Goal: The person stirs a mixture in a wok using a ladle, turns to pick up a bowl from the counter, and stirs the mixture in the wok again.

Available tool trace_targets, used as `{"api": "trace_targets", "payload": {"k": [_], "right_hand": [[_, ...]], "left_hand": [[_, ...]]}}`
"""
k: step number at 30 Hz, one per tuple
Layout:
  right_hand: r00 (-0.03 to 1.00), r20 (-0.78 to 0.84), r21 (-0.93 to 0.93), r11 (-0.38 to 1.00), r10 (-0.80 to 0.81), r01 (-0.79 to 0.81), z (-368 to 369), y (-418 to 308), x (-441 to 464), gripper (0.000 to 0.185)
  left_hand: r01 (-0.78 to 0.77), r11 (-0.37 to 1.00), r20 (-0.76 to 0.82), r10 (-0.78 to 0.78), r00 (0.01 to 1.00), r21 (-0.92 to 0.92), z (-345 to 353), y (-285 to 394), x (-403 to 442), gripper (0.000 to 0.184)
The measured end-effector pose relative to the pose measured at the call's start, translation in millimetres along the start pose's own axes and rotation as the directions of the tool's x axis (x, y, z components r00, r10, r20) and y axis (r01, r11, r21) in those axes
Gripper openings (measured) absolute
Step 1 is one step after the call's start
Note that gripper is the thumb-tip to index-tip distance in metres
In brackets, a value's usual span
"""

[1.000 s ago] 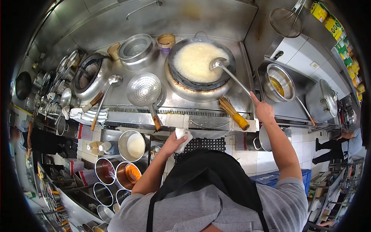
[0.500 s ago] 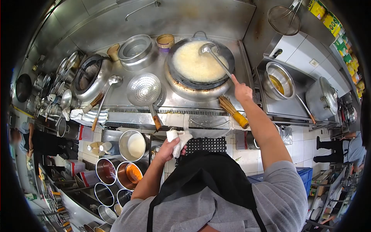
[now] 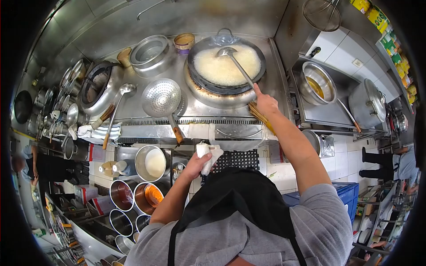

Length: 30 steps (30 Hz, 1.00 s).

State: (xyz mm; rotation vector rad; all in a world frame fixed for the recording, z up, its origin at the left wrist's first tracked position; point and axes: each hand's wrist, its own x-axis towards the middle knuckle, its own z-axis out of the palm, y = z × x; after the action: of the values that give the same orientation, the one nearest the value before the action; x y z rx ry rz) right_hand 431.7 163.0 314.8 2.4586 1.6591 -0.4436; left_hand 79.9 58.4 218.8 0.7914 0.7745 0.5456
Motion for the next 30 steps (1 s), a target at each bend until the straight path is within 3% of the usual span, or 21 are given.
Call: {"api": "trace_targets", "payload": {"k": [6, 18, 30], "right_hand": [[1.0, 0.024, -0.042, 0.999, -0.005, 0.006, -2, 11, -27, 0.074], [0.999, 0.027, -0.129, 0.991, -0.021, 0.024, -1, 44, -64, 0.083], [0.998, 0.057, -0.198, 0.98, -0.012, 0.023, -25, 64, -102, 0.084]], "left_hand": [[-0.033, 0.997, 0.021, 0.031, 0.999, 0.068, 0, 2, 4, 0.035], [0.047, 0.981, 0.112, -0.068, 0.991, 0.187, -2, -3, 29, 0.03], [-0.016, 0.99, 0.095, 0.002, 0.995, 0.141, -6, 5, 26, 0.031]]}}
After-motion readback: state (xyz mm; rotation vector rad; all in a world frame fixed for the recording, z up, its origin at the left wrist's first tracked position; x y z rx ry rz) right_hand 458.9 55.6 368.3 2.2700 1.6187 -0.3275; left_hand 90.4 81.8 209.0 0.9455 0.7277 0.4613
